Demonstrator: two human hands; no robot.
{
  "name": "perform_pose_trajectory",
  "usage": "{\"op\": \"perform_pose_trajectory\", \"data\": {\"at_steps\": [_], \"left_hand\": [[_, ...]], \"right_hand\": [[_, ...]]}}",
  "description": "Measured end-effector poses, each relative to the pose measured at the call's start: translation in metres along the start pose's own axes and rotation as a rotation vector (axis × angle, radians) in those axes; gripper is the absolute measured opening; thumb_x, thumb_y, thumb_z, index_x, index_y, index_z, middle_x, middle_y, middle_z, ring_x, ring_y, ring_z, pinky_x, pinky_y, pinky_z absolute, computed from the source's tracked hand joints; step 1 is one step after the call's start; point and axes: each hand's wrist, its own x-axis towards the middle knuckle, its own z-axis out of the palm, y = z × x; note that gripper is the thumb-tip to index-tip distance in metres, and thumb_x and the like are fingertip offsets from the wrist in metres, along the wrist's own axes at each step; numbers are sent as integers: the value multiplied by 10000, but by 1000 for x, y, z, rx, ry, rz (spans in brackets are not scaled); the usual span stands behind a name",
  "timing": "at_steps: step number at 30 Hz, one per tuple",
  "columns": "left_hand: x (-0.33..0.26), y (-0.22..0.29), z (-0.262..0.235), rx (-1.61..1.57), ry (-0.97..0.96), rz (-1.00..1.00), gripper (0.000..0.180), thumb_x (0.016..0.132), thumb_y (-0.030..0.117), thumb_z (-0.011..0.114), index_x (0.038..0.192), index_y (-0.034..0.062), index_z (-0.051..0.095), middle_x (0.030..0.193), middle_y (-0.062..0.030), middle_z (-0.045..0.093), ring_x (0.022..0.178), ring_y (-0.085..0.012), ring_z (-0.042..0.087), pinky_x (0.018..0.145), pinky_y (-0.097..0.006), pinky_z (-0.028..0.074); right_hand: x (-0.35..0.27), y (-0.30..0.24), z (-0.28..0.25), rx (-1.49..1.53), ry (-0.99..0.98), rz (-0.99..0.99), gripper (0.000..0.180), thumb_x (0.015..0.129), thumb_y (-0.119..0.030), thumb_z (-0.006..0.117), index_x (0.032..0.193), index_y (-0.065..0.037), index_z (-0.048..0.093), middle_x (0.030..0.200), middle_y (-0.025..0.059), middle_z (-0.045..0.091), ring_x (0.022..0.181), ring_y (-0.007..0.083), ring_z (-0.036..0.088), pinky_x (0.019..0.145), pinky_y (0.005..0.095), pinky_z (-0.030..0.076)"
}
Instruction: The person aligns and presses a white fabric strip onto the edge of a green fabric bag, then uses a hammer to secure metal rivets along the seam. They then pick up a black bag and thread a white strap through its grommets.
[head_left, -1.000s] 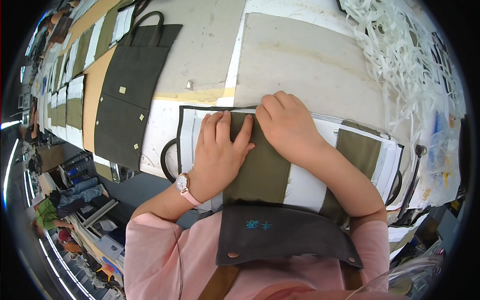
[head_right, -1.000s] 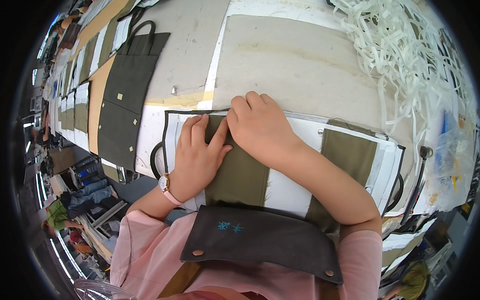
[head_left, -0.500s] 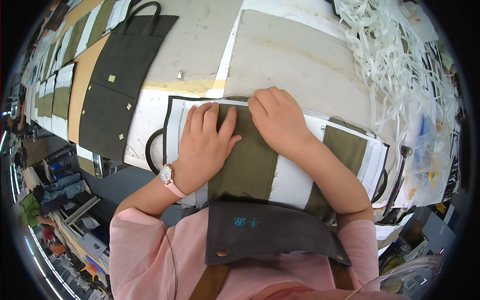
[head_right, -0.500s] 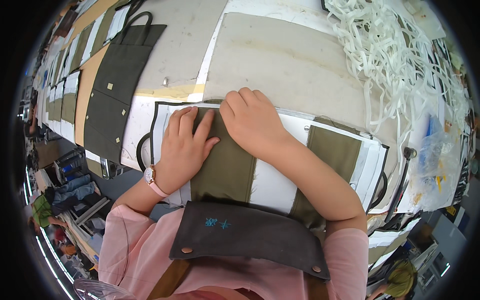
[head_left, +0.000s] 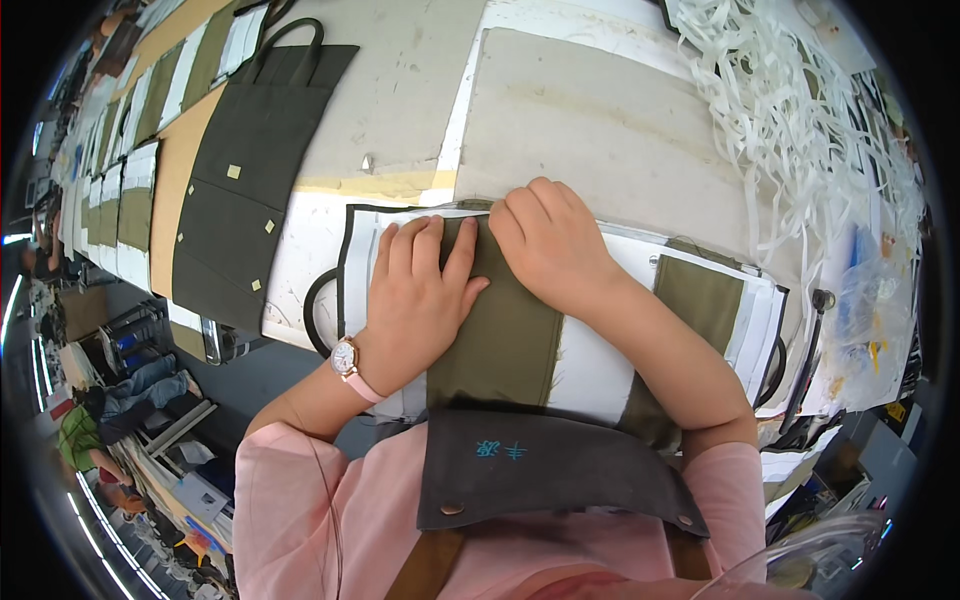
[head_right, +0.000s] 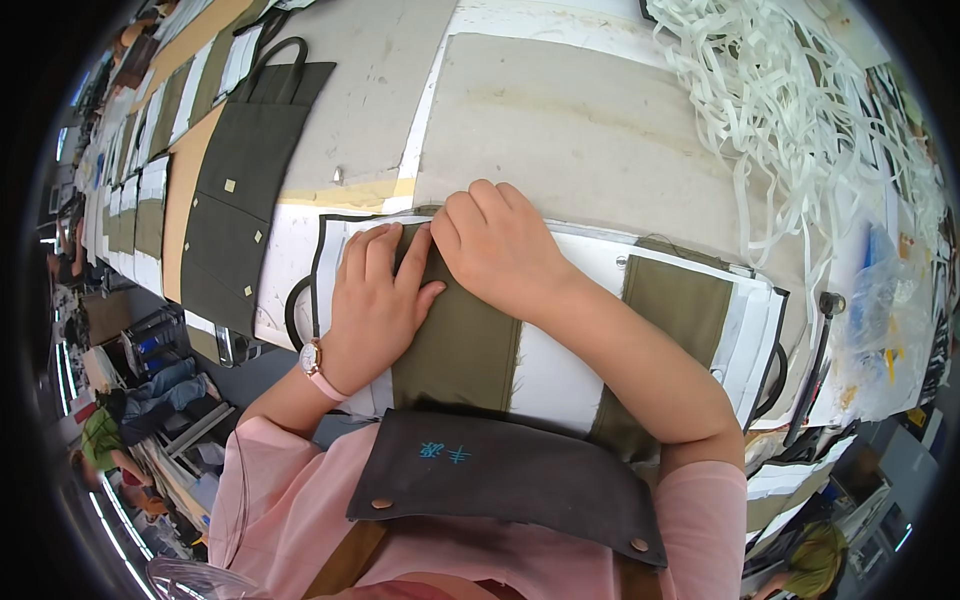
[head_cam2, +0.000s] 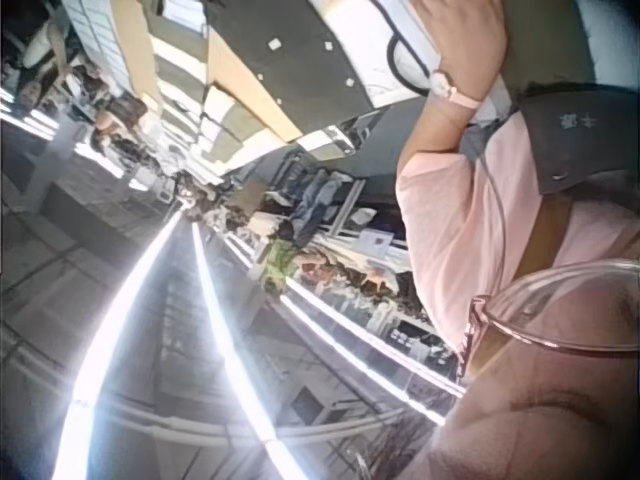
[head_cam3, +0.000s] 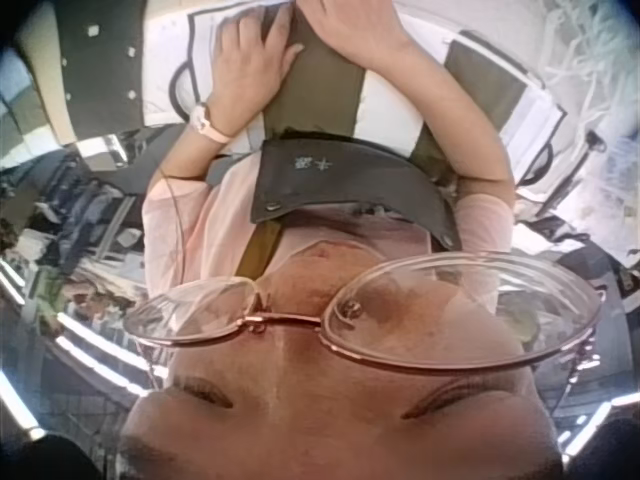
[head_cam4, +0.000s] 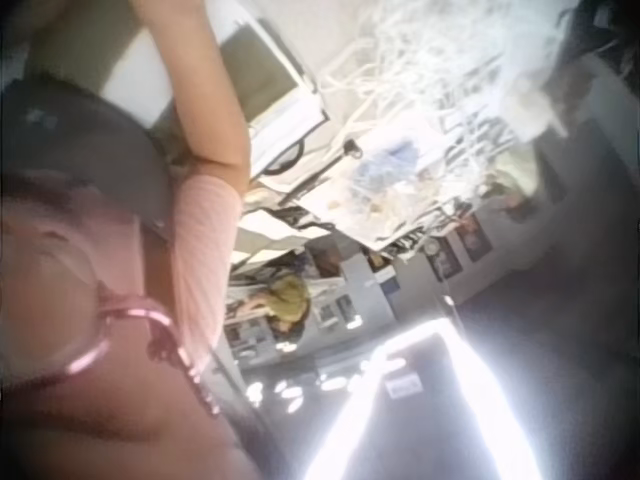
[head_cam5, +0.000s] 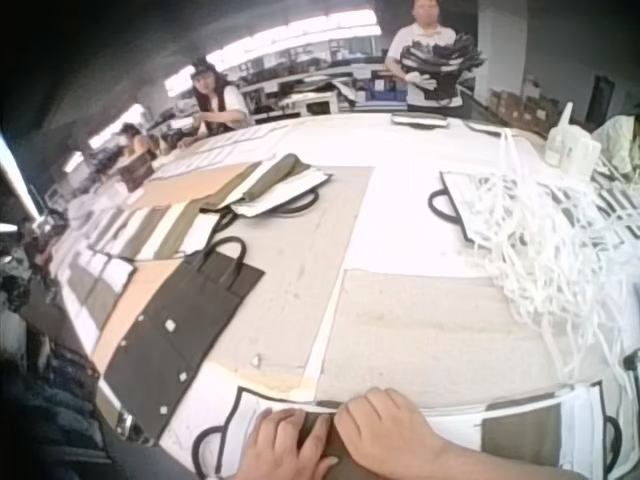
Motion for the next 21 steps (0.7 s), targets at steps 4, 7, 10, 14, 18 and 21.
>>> {"op": "perform_pose_trajectory", "data": {"at_steps": [4, 7, 10, 14, 18, 21], "left_hand": [[0, -2, 1, -5, -15, -19, 575, 879, 334, 721, 1354, 36, 597, 1238, -214, 545, 1185, -371, 518, 1056, -546, 422], [1, -2, 1, -8, -11, -14, 570, 877, 328, 723, 1348, 33, 602, 1228, -210, 544, 1180, -369, 516, 1057, -544, 420], [1, -1, 1, 3, -8, -18, 562, 877, 323, 723, 1342, 31, 606, 1217, -208, 546, 1177, -366, 515, 1049, -542, 427], [0, 0, 1, 21, -11, -10, 564, 875, 324, 724, 1341, 30, 606, 1217, -203, 553, 1178, -362, 520, 1045, -540, 431], [-2, -4, 0, 29, -9, -2, 583, 872, 339, 727, 1327, -1, 598, 1226, -202, 564, 1183, -361, 531, 1046, -544, 433], [-4, -7, 0, 19, -20, -9, 600, 871, 352, 728, 1316, -27, 589, 1228, -203, 569, 1188, -361, 535, 1046, -546, 434]], "right_hand": [[0, 6, 0, 12, -22, -44, 160, 710, -113, 666, 847, -47, 617, 823, 62, 513, 806, 222, 524, 683, 323, 447], [2, 8, 5, 58, -5, -39, 135, 706, -122, 672, 813, -63, 613, 816, 49, 514, 805, 212, 519, 676, 312, 438], [4, 3, 10, 84, -35, -19, 181, 728, -108, 660, 892, -40, 627, 865, 67, 537, 834, 235, 541, 720, 340, 470], [3, 1, 7, 67, -38, -35, 211, 738, -95, 653, 939, -33, 633, 892, 74, 554, 854, 248, 558, 746, 358, 493], [-6, 13, -8, 135, -72, -22, 190, 719, -93, 659, 901, -50, 623, 868, 63, 544, 841, 236, 558, 736, 350, 495], [-14, 18, -16, 74, -81, -9, 148, 701, -104, 666, 832, -77, 604, 833, 51, 531, 826, 216, 552, 711, 333, 493]]}}
